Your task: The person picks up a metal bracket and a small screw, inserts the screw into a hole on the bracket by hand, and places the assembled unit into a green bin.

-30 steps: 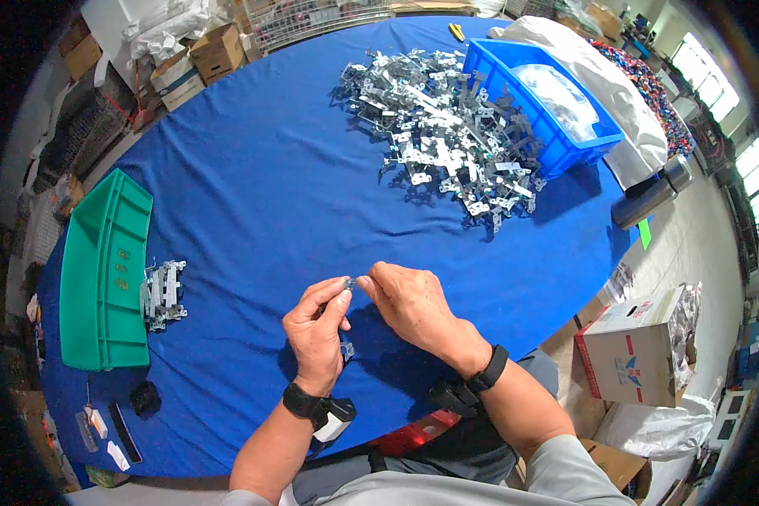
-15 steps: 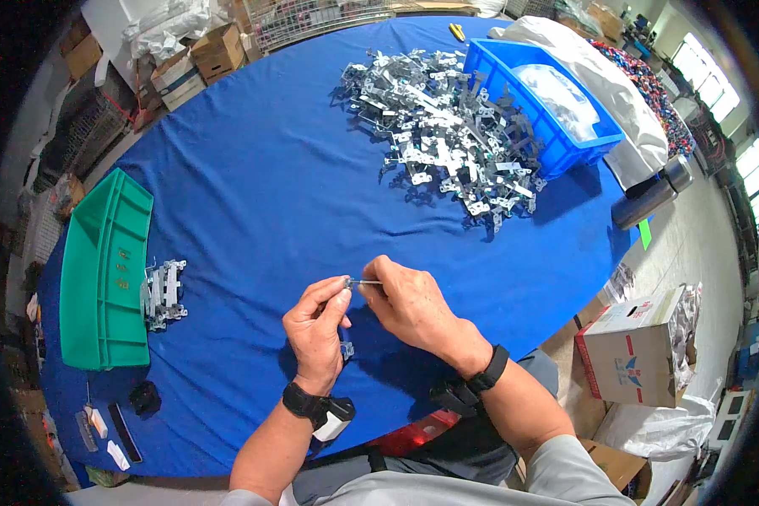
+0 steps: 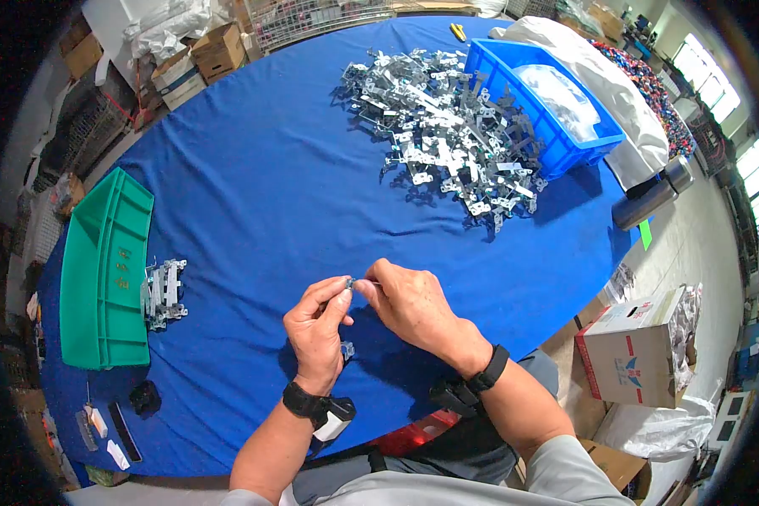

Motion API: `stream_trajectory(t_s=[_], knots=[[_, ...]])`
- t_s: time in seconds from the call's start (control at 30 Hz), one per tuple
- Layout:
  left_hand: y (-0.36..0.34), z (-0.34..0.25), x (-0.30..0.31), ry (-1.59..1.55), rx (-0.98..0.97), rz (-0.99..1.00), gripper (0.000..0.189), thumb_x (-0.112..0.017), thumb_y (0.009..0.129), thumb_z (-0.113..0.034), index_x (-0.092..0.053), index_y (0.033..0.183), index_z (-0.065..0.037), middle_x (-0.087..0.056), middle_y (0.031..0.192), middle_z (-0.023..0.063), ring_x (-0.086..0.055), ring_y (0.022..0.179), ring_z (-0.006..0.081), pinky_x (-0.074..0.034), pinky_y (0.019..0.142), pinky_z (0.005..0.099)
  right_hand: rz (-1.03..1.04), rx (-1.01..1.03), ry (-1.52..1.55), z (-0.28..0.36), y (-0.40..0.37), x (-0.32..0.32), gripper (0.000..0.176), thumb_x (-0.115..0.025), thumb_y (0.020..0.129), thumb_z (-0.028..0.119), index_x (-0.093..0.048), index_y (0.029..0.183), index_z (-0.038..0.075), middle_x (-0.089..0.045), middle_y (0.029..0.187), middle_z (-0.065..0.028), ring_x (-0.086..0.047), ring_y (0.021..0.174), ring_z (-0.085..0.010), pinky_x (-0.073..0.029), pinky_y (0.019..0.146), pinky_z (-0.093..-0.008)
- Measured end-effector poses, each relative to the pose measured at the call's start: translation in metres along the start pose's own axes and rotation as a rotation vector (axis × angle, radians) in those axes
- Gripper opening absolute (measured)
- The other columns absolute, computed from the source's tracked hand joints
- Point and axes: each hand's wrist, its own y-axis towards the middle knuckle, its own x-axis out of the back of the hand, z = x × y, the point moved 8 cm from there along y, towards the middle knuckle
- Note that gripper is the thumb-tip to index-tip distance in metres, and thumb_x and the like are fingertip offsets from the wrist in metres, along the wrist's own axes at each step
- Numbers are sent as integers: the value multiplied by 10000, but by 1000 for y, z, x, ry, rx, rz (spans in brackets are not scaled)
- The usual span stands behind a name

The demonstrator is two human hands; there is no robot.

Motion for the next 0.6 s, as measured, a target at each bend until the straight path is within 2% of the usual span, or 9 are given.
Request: stream_trajectory(t_s=[0.1,0.2,0.27,0.3,0.37,0.5,0.6], knots=[[1,1,1,-4,-9,0,169,-663,869,43,-731,1018,0,-697,1069,98,-632,791,100,-507,575,208,-92,38,176,4,1,8,202,-596,954,201,-500,885,37,-622,752,-182,-621,649,-400,-470,533,-495],[0,1,0,-6,-17,8,173,-664,866,44,-731,1020,1,-697,1069,99,-632,789,99,-508,572,207,-45,34,129,0,0,3,204,-601,951,205,-501,899,35,-624,758,-185,-624,662,-403,-476,545,-498],[0,0,0,-1,-19,9,175,-664,865,45,-731,1021,1,-697,1069,100,-631,788,99,-508,571,206,-7,10,-45,-2,0,0,183,-664,914,154,-542,914,17,-616,696,-146,-635,628,-357,-476,524,-434],[0,1,0,3,-17,4,176,-664,865,46,-731,1022,2,-696,1069,101,-630,785,98,-510,571,206,-7,10,-45,-1,0,0,183,-664,914,154,-542,914,17,-616,696,-146,-635,628,-357,-476,524,-434],[1,1,1,7,-16,-1,177,-664,864,47,-731,1022,3,-696,1070,102,-629,782,98,-511,572,207,-139,25,136,4,0,11,188,-669,912,159,-541,899,23,-608,692,-148,-632,632,-360,-470,522,-432],[1,1,1,-7,-14,5,175,-662,866,47,-730,1021,4,-695,1069,101,-628,781,97,-515,576,209,-96,53,113,0,0,7,203,-679,906,164,-535,891,21,-604,693,-154,-635,637,-359,-469,520,-431],[1,1,1,-9,-19,7,173,-661,867,47,-729,1022,5,-695,1064,101,-628,781,97,-517,578,210,2,10,-30,-2,1,-1,207,-694,891,146,-532,902,17,-609,703,-159,-639,642,-361,-475,528,-429]])
